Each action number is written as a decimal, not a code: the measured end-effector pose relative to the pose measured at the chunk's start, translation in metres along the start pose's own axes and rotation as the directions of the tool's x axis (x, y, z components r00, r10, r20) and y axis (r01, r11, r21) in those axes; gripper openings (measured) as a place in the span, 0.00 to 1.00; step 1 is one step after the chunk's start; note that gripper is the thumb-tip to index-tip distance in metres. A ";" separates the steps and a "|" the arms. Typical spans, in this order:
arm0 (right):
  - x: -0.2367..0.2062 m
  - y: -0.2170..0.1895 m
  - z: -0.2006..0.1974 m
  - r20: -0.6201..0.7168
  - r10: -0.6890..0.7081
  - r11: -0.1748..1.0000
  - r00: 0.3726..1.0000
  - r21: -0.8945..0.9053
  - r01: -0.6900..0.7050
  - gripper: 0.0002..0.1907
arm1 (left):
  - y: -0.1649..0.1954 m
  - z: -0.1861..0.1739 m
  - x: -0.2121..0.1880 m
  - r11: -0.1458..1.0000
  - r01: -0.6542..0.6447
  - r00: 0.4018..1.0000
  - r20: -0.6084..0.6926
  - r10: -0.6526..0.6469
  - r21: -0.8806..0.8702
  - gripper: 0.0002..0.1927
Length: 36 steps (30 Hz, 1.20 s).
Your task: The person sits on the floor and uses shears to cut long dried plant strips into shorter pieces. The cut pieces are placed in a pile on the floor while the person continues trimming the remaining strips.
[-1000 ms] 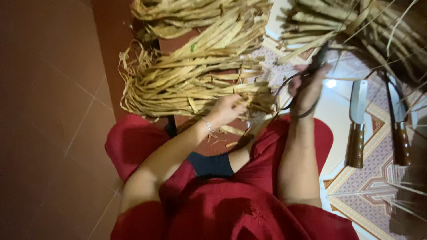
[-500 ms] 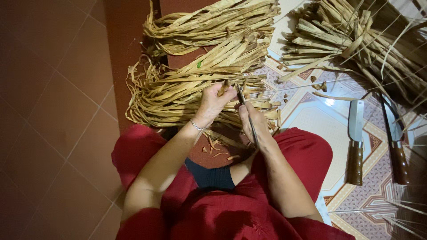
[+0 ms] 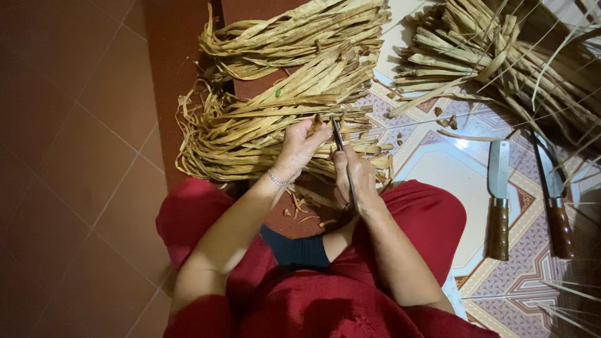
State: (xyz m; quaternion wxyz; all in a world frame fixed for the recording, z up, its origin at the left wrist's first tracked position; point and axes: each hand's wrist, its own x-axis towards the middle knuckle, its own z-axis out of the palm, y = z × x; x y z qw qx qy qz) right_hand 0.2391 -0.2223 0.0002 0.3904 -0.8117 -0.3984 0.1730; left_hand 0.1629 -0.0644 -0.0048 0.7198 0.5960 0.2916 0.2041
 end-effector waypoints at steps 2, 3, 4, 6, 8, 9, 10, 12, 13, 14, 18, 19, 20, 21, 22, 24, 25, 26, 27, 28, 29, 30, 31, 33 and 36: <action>0.000 -0.002 -0.002 -0.014 -0.032 0.999 0.999 0.004 0.032 0.18 | -0.002 -0.002 -0.001 1.000 -0.008 1.000 0.021 0.008 -0.009 0.05; 0.001 -0.003 -0.003 -0.019 -0.050 0.999 0.999 0.017 0.050 0.18 | -0.003 -0.003 -0.001 1.000 -0.008 0.999 0.032 0.008 -0.014 0.05; 0.001 -0.003 -0.003 -0.022 -0.065 0.997 0.998 0.030 0.066 0.18 | -0.005 -0.003 -0.002 1.000 0.001 0.999 0.038 -0.001 -0.003 0.05; 0.000 -0.004 -0.003 -0.021 -0.045 0.998 0.999 0.041 0.046 0.19 | -0.007 -0.005 -0.002 1.000 0.018 0.998 0.054 -0.018 0.018 0.05; 0.000 -0.003 -0.001 -0.014 0.016 0.999 1.000 0.038 -0.015 0.20 | -0.010 -0.006 0.000 1.000 0.030 0.998 0.061 -0.030 -0.002 0.05; -0.001 -0.002 0.001 -0.031 -0.007 0.998 1.000 0.066 0.009 0.21 | -0.012 -0.007 0.000 0.999 0.041 0.997 0.064 -0.040 -0.011 0.06; -0.002 0.000 0.002 -0.046 -0.029 0.995 0.999 0.094 0.033 0.22 | -0.014 -0.007 -0.001 0.999 0.034 0.998 0.055 -0.035 0.031 0.06; -0.002 0.004 0.005 -0.095 -0.053 0.986 0.994 0.155 0.068 0.26 | -0.018 -0.008 0.000 0.993 0.014 0.999 0.043 -0.019 0.117 0.08; -0.002 0.006 0.007 -0.124 -0.055 0.979 0.991 0.189 0.078 0.28 | -0.019 -0.009 -0.001 0.984 -0.024 0.998 0.066 0.013 0.177 0.08; -0.001 0.009 0.007 -0.155 -0.052 0.972 0.987 0.220 0.086 0.30 | -0.019 -0.009 -0.002 0.970 -0.063 0.995 0.094 0.042 0.234 0.08; 0.012 0.028 -0.007 -0.074 0.340 0.792 0.937 0.560 -0.243 0.36 | -0.008 -0.008 -0.011 0.802 -0.434 0.890 0.332 0.312 0.411 0.14; 0.018 0.034 -0.015 -0.038 0.409 0.697 0.912 0.658 -0.285 0.37 | -0.003 -0.006 -0.013 0.869 -0.284 0.931 0.333 0.149 0.405 0.17; 0.023 0.040 -0.022 0.007 0.469 0.589 0.883 0.743 -0.319 0.38 | 0.003 -0.005 -0.016 0.908 -0.124 0.942 0.335 -0.019 0.401 0.20; 0.024 0.044 -0.031 -0.046 0.466 0.578 0.884 0.772 -0.264 0.39 | 0.008 -0.003 -0.019 0.917 0.040 0.923 0.338 -0.187 0.398 0.23; 0.024 0.049 -0.041 -0.098 0.463 0.567 0.881 0.797 -0.208 0.39 | 0.012 -0.001 -0.022 0.896 -0.158 0.915 0.403 -0.026 0.416 0.23; 0.029 0.057 -0.056 -0.116 0.534 0.462 0.837 0.869 -0.174 0.40 | 0.017 0.000 -0.036 0.760 -0.501 0.808 0.538 0.241 0.413 0.24; 0.029 0.060 -0.063 -0.107 0.536 0.417 0.837 0.896 -0.153 0.41 | 0.015 0.001 -0.043 0.742 -0.300 0.851 0.519 -0.075 0.599 0.24; 0.028 0.063 -0.069 -0.101 0.537 0.372 0.837 0.920 -0.128 0.41 | 0.010 0.004 -0.048 0.639 -0.114 0.813 0.441 -0.380 0.760 0.24; 0.027 0.063 -0.071 -0.108 0.541 0.372 0.834 0.920 -0.122 0.41 | 0.003 0.007 -0.052 0.468 0.031 0.703 0.314 -0.638 0.883 0.24; 0.028 0.063 -0.074 -0.122 0.540 0.375 0.833 0.921 -0.108 0.41 | -0.005 0.007 -0.058 0.437 -0.065 0.714 0.348 -0.608 0.897 0.18; 0.028 0.063 -0.076 -0.138 0.538 0.379 0.832 0.921 -0.092 0.41 | -0.016 0.008 -0.066 0.400 -0.162 0.721 0.385 -0.576 0.902 0.13; 0.028 0.062 -0.076 -0.138 0.530 0.381 0.837 0.920 -0.089 0.41 | -0.029 0.009 -0.075 0.358 -0.256 0.724 0.423 -0.545 0.898 0.09; 0.029 0.061 -0.077 -0.140 0.520 0.382 0.843 0.920 -0.083 0.41 | -0.043 0.011 -0.081 0.350 -0.323 0.743 0.465 -0.482 0.879 0.06; 0.031 0.058 -0.077 -0.142 0.511 0.380 0.848 0.922 -0.074 0.40 | -0.069 0.014 -0.091 0.316 -0.458 0.759 0.550 -0.348 0.831 0.03; 0.031 0.054 -0.076 -0.125 0.531 0.380 0.838 0.919 -0.104 0.40 | -0.096 0.008 -0.104 0.249 -0.623 0.760 0.649 -0.034 0.742 0.20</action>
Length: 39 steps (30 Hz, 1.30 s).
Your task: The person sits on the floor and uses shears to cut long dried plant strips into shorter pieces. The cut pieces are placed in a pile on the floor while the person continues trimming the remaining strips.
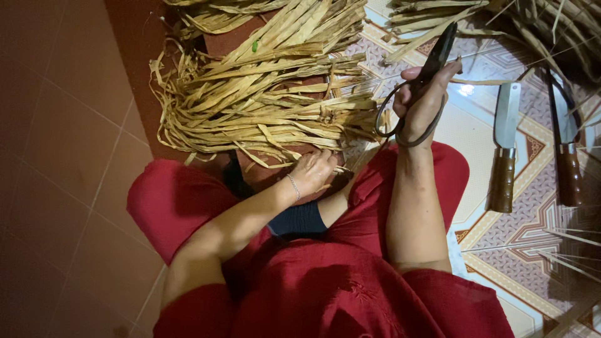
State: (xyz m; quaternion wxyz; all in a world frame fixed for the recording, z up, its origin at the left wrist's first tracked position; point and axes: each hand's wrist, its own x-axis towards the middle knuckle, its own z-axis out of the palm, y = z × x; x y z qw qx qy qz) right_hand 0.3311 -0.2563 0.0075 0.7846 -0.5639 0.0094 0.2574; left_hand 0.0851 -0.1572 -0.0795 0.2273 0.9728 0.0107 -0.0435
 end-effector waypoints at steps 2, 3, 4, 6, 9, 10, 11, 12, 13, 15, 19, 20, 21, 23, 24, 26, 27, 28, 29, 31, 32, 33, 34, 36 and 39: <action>-0.001 -0.001 0.001 -0.015 0.020 0.999 1.000 -0.036 -0.021 0.41 | -0.003 0.008 0.006 0.992 0.122 0.986 0.116 -0.117 -0.036 0.14; -0.002 -0.002 0.001 -0.006 0.017 0.999 1.000 -0.038 -0.017 0.41 | -0.006 0.008 0.010 0.982 0.185 0.969 0.176 -0.174 -0.048 0.13; -0.003 -0.003 0.002 0.003 0.015 0.999 1.000 -0.040 -0.015 0.41 | -0.010 0.004 0.015 0.947 0.203 0.977 0.121 -0.178 -0.247 0.16; -0.005 -0.005 0.004 0.035 0.017 0.998 0.999 -0.059 -0.015 0.40 | -0.025 -0.012 0.028 0.795 0.299 0.953 0.126 -0.276 -0.528 0.16; -0.011 -0.003 0.011 0.100 0.039 0.984 0.994 -0.177 -0.021 0.40 | -0.053 -0.052 0.041 0.535 0.548 0.812 0.253 -0.526 -0.644 0.16; -0.015 0.001 0.013 0.121 0.048 0.967 0.991 -0.256 -0.016 0.40 | -0.059 -0.064 0.045 0.544 0.445 0.848 0.139 -0.511 -0.711 0.17; -0.016 0.005 0.015 0.141 0.060 0.942 0.988 -0.334 -0.009 0.40 | -0.063 -0.074 0.049 0.554 0.327 0.872 0.018 -0.489 -0.766 0.17; -0.015 0.011 0.019 0.149 0.113 0.919 0.982 -0.390 -0.046 0.39 | -0.065 -0.082 0.051 0.576 0.137 0.881 -0.168 -0.443 -0.806 0.12; -0.015 0.019 0.023 0.152 0.166 0.891 0.974 -0.447 -0.082 0.37 | -0.067 -0.090 0.053 0.524 0.223 0.851 -0.098 -0.516 -0.822 0.11; -0.015 0.034 0.026 0.259 0.187 0.819 0.948 -0.574 -0.005 0.35 | -0.070 -0.104 0.057 0.394 0.388 0.766 0.053 -0.641 -0.833 0.11; -0.032 0.064 0.028 0.589 -0.042 0.635 0.807 -0.608 0.477 0.31 | -0.067 -0.116 0.056 0.353 0.269 0.759 -0.028 -0.650 -0.896 0.07; -0.036 0.069 0.030 0.647 -0.130 0.578 0.752 -0.566 0.587 0.30 | -0.066 -0.118 0.057 0.347 0.251 0.751 -0.044 -0.659 -0.904 0.06; -0.039 0.071 0.032 0.624 -0.069 0.560 0.778 -0.621 0.548 0.29 | -0.065 -0.119 0.057 0.341 0.235 0.742 -0.058 -0.668 -0.910 0.06; -0.045 0.070 0.034 0.567 0.054 0.511 0.822 -0.723 0.465 0.26 | -0.062 -0.117 0.059 0.313 0.107 0.756 -0.127 -0.642 -0.944 0.06; -0.046 0.068 0.036 0.560 0.062 0.502 0.826 -0.733 0.459 0.25 | -0.061 -0.117 0.060 0.298 0.043 0.760 -0.162 -0.630 -0.954 0.07; -0.048 0.061 0.039 0.542 0.079 0.486 0.836 -0.754 0.443 0.23 | -0.061 -0.116 0.061 0.308 0.059 0.749 -0.162 -0.643 -0.950 0.07; -0.050 0.057 0.040 0.553 0.055 0.475 0.831 -0.747 0.465 0.23 | -0.061 -0.116 0.061 0.312 0.068 0.743 -0.161 -0.649 -0.948 0.07; -0.052 0.054 0.042 0.564 0.031 0.463 0.825 -0.739 0.489 0.23 | -0.060 -0.116 0.061 0.338 0.063 0.734 -0.186 -0.653 -0.939 0.07; -0.053 0.052 0.044 0.576 0.007 0.451 0.817 -0.731 0.512 0.23 | -0.061 -0.116 0.061 0.363 0.058 0.724 -0.211 -0.657 -0.930 0.07; -0.056 0.048 0.046 0.567 0.037 0.442 0.823 -0.748 0.495 0.22 | -0.060 -0.116 0.061 0.358 0.060 0.714 -0.211 -0.668 -0.932 0.07; -0.057 0.047 0.048 0.562 0.052 0.438 0.825 -0.756 0.487 0.22 | -0.059 -0.116 0.061 0.327 0.067 0.715 -0.184 -0.675 -0.942 0.07; -0.057 0.047 0.049 0.583 0.014 0.432 0.813 -0.736 0.521 0.22 | -0.059 -0.116 0.060 0.296 0.074 0.716 -0.156 -0.680 -0.952 0.07; -0.058 0.046 0.050 0.600 -0.023 0.425 0.799 -0.718 0.551 0.22 | -0.058 -0.116 0.060 0.261 0.097 0.729 -0.110 -0.675 -0.961 0.07; -0.059 0.045 0.050 0.614 -0.063 0.409 0.787 -0.703 0.581 0.22 | -0.056 -0.116 0.060 0.189 0.145 0.754 -0.016 -0.657 -0.971 0.08; -0.063 0.045 0.050 0.587 -0.054 0.411 0.808 -0.724 0.554 0.22 | -0.054 -0.119 0.059 0.162 0.107 0.776 -0.019 -0.631 -0.981 0.07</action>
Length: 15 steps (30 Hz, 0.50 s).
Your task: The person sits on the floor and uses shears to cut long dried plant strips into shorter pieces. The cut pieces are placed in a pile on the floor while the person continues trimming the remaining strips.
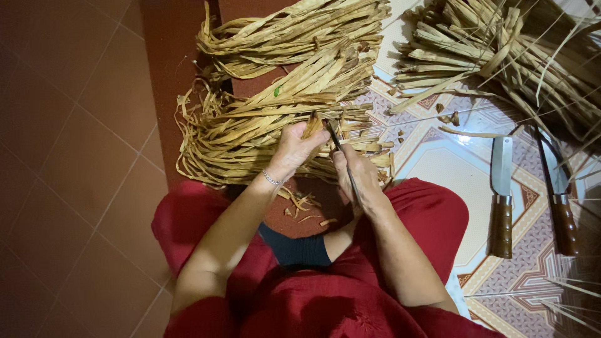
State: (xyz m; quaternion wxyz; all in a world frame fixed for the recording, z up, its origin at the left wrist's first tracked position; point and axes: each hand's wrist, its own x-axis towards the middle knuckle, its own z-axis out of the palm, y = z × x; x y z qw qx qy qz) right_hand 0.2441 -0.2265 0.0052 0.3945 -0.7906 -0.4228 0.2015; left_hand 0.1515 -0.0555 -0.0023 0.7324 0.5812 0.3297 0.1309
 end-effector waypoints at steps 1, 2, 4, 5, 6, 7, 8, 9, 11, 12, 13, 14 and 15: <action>-0.002 -0.001 0.002 0.003 0.034 0.999 0.999 0.014 -0.034 0.21 | 0.002 0.000 0.000 1.000 -0.015 1.000 0.005 0.015 0.000 0.08; -0.003 -0.002 0.003 0.007 0.068 0.997 0.998 0.028 -0.068 0.21 | 0.004 -0.001 -0.001 1.000 -0.029 1.000 0.010 0.029 0.000 0.08; -0.004 -0.002 0.006 -0.040 0.009 1.000 0.999 0.020 -0.008 0.21 | 0.008 -0.001 -0.002 1.000 -0.018 1.000 0.022 0.018 -0.004 0.08; -0.005 -0.002 0.007 -0.064 -0.023 1.000 0.998 0.014 0.024 0.21 | 0.010 -0.002 -0.002 1.000 0.006 1.000 0.029 -0.006 -0.007 0.09; -0.005 -0.002 0.008 -0.062 -0.008 1.000 0.998 0.003 0.009 0.21 | 0.012 -0.002 -0.002 1.000 0.030 0.999 0.035 -0.030 -0.010 0.09; -0.004 -0.002 0.008 -0.059 0.007 1.000 0.998 -0.006 -0.007 0.21 | 0.013 -0.002 -0.002 0.999 0.032 0.999 0.039 -0.031 -0.005 0.10; -0.004 -0.003 0.007 -0.055 0.021 1.000 0.998 -0.015 -0.022 0.22 | 0.014 -0.003 -0.002 0.999 0.034 0.999 0.042 -0.033 -0.001 0.10; -0.003 -0.003 0.007 -0.046 0.015 1.000 0.999 -0.014 -0.016 0.22 | 0.014 -0.003 -0.002 0.999 0.034 0.998 0.046 -0.034 0.004 0.11; -0.003 -0.003 0.004 -0.031 0.008 1.000 1.000 -0.013 -0.008 0.23 | 0.013 -0.005 -0.001 1.000 0.013 0.999 0.050 -0.014 0.025 0.10; -0.002 -0.004 0.002 -0.041 -0.018 1.000 0.999 0.003 0.018 0.24 | 0.011 -0.005 0.000 0.999 0.002 0.999 0.052 -0.004 0.035 0.10; -0.001 -0.004 0.000 -0.051 -0.044 0.999 0.998 0.021 0.045 0.25 | 0.009 -0.006 0.001 0.997 0.041 0.997 0.059 -0.045 0.061 0.10; 0.000 -0.005 -0.001 -0.061 -0.068 0.997 0.996 0.039 0.070 0.25 | 0.008 -0.008 0.001 0.993 0.081 0.994 0.065 -0.087 0.088 0.10; 0.000 -0.004 -0.002 -0.038 -0.037 0.998 0.999 0.049 0.039 0.26 | 0.005 -0.008 0.001 0.986 0.121 0.989 0.070 -0.129 0.115 0.11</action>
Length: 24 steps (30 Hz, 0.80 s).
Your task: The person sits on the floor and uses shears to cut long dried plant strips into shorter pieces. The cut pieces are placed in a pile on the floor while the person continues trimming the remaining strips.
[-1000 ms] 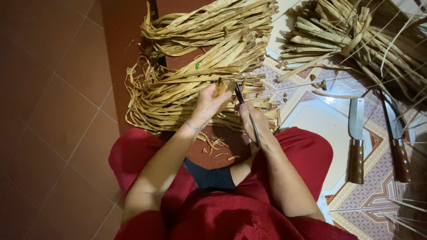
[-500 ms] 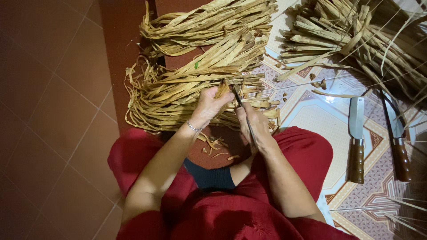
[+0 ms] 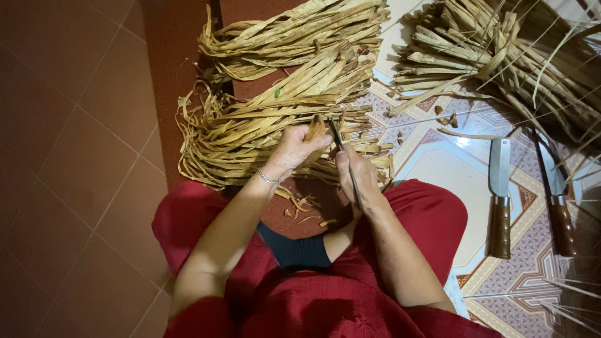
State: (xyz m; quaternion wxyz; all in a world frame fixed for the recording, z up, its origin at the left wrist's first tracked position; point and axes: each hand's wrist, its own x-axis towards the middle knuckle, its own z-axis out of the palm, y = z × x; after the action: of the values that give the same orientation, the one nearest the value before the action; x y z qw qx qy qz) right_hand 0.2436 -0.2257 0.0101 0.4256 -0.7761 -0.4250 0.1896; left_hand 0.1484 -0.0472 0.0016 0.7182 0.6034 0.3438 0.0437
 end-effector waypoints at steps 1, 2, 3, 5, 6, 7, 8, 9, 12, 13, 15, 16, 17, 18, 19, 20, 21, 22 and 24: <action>0.001 0.001 -0.001 0.019 0.032 0.999 0.999 0.007 -0.032 0.27 | -0.002 0.000 0.000 1.000 -0.009 1.000 0.018 0.009 0.003 0.10; 0.001 0.002 -0.002 0.035 0.062 0.998 0.997 0.012 -0.063 0.28 | -0.004 0.000 0.000 1.000 -0.021 0.999 0.037 0.021 0.006 0.09; 0.001 0.003 -0.001 0.023 0.026 0.999 0.999 0.037 -0.027 0.29 | -0.005 -0.001 0.000 0.999 -0.032 0.998 0.056 0.031 0.009 0.08; -0.001 0.007 0.000 0.001 -0.042 0.995 0.999 0.087 0.041 0.31 | -0.007 0.000 -0.001 0.997 -0.017 0.998 0.055 0.021 -0.072 0.08; -0.002 0.010 0.002 0.006 -0.014 0.998 1.000 0.060 0.014 0.32 | -0.007 0.000 -0.001 0.994 -0.009 0.998 0.054 0.015 -0.113 0.07; -0.002 0.012 0.005 0.010 0.013 0.999 1.000 0.032 -0.014 0.33 | -0.007 0.000 -0.001 0.994 -0.017 0.998 0.055 0.023 -0.105 0.07; -0.003 0.015 0.008 0.011 0.041 0.999 0.999 0.004 -0.041 0.34 | -0.006 0.000 -0.001 0.995 -0.026 0.998 0.057 0.032 -0.097 0.06; -0.003 0.018 0.010 0.012 0.077 0.996 0.997 0.050 -0.077 0.35 | -0.005 0.000 -0.001 0.995 -0.037 0.997 0.060 0.042 -0.089 0.06; -0.001 0.025 0.014 0.012 0.130 0.978 0.991 0.163 -0.131 0.37 | -0.001 0.000 0.001 0.999 -0.044 0.998 0.041 0.043 0.005 0.08; 0.000 0.026 0.014 0.002 0.114 0.976 0.993 0.186 -0.113 0.37 | 0.000 0.001 0.002 0.999 -0.045 0.998 0.043 0.045 0.009 0.08; 0.003 0.025 0.012 0.014 0.137 0.976 0.990 0.167 -0.138 0.37 | 0.003 0.001 0.003 0.998 -0.055 0.997 0.048 0.054 0.017 0.09; 0.004 0.024 0.010 0.034 0.176 0.976 0.984 0.126 -0.179 0.37 | 0.004 0.001 0.004 0.998 -0.063 0.997 0.046 0.063 0.009 0.08; 0.006 0.021 0.008 0.055 0.216 0.972 0.975 0.086 -0.220 0.36 | 0.004 0.000 0.004 0.998 -0.069 0.997 0.043 0.069 0.003 0.07; 0.006 0.019 0.006 0.087 0.190 0.975 0.978 0.100 -0.198 0.36 | 0.004 -0.001 0.002 0.997 -0.071 0.997 0.038 0.071 -0.004 0.07; 0.005 0.018 0.002 0.118 0.167 0.977 0.979 0.115 -0.181 0.35 | 0.003 -0.004 0.001 0.998 -0.038 0.999 0.020 0.037 0.056 0.07; 0.004 0.018 -0.002 0.145 0.145 0.978 0.979 0.132 -0.164 0.35 | 0.003 -0.006 0.002 0.993 -0.004 1.000 0.003 0.004 0.119 0.07; 0.004 0.018 -0.003 0.146 0.115 0.981 0.983 0.137 -0.135 0.35 | 0.002 -0.007 0.002 0.983 0.027 1.000 -0.015 -0.024 0.181 0.08; 0.004 0.020 -0.004 0.148 0.086 0.984 0.985 0.142 -0.107 0.34 | 0.001 -0.008 0.003 0.983 -0.024 1.000 -0.006 0.025 0.180 0.07; 0.002 0.026 -0.001 0.135 0.071 0.985 0.988 0.143 -0.091 0.34 | -0.003 -0.009 0.003 0.977 -0.121 0.993 0.007 0.121 0.176 0.07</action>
State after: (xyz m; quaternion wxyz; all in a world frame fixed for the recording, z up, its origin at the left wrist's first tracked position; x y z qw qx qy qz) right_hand 0.2589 -0.2319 -0.0108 0.4459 -0.7449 -0.4044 0.2879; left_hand 0.1449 -0.0392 -0.0031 0.6575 0.6842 0.3101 0.0579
